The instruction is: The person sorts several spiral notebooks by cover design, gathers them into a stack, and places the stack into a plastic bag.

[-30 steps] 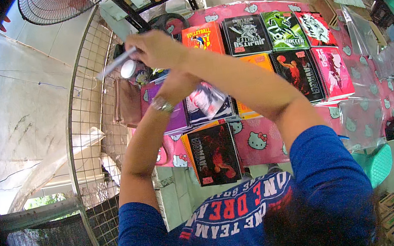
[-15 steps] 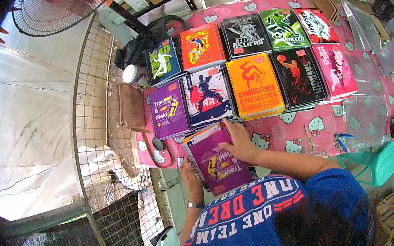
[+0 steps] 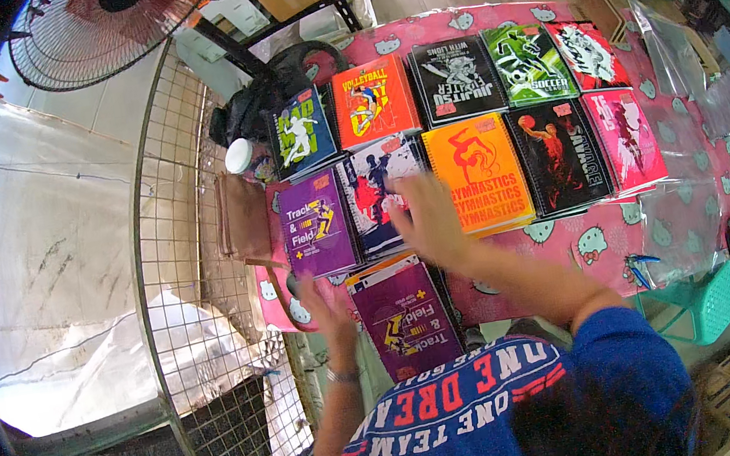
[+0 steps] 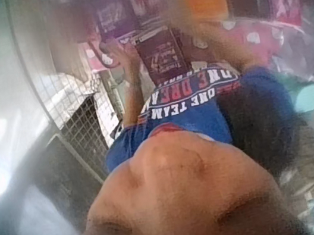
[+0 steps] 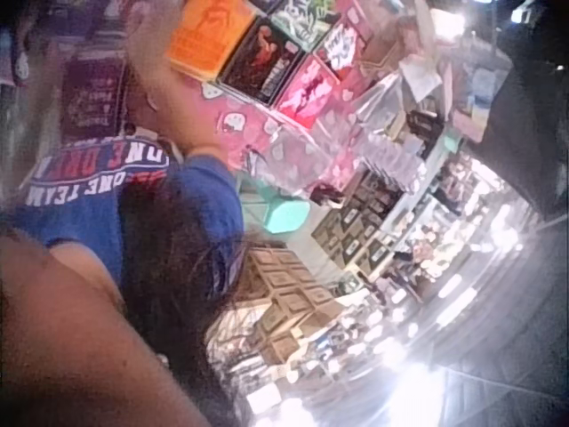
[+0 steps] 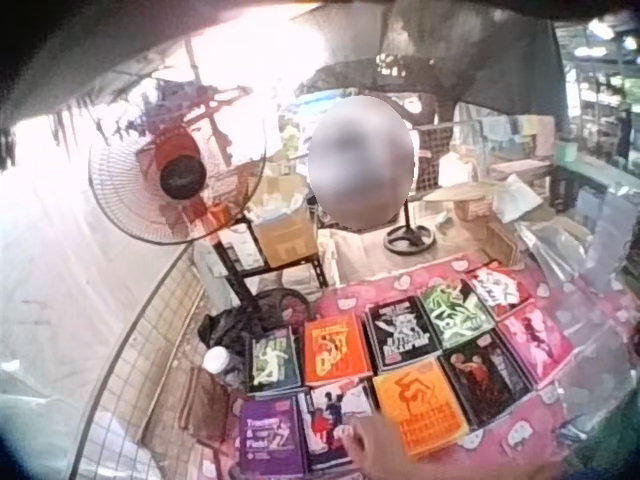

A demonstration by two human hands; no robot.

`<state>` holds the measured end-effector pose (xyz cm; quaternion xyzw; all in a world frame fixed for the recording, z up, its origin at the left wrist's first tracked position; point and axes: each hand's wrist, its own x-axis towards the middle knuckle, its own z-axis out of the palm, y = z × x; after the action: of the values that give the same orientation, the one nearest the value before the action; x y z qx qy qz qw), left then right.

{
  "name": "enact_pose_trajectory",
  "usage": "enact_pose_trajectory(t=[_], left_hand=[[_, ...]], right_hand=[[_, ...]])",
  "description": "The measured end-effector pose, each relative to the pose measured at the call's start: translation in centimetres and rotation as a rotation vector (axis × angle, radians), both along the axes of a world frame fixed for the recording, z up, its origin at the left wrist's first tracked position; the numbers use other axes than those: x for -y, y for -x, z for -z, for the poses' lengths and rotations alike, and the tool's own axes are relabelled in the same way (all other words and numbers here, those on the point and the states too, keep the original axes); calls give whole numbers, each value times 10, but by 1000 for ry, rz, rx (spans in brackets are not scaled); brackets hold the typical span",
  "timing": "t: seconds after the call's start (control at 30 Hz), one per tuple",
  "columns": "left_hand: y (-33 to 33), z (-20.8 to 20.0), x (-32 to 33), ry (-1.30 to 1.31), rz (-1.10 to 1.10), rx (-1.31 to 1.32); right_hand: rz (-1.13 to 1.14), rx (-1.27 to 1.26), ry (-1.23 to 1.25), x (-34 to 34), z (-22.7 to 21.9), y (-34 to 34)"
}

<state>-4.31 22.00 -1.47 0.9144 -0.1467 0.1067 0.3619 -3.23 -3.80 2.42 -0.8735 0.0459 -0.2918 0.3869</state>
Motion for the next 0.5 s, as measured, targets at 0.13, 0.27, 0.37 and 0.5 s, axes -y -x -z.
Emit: enact_pose_trajectory(t=[0.13, 0.27, 0.37, 0.5], left_hand=[[-193, -27, 47, 226, -29, -20], [-306, 14, 44, 254, -194, -181], [-329, 2, 72, -251, -304, -224], [-300, -54, 33, 194, -140, -253]], right_hand=[[201, -23, 22, 48, 14, -168], [256, -559, 503, -13, 12, -213], [334, -777, 657, 1, 22, -230], [-119, -726, 315, 20, -16, -237]])
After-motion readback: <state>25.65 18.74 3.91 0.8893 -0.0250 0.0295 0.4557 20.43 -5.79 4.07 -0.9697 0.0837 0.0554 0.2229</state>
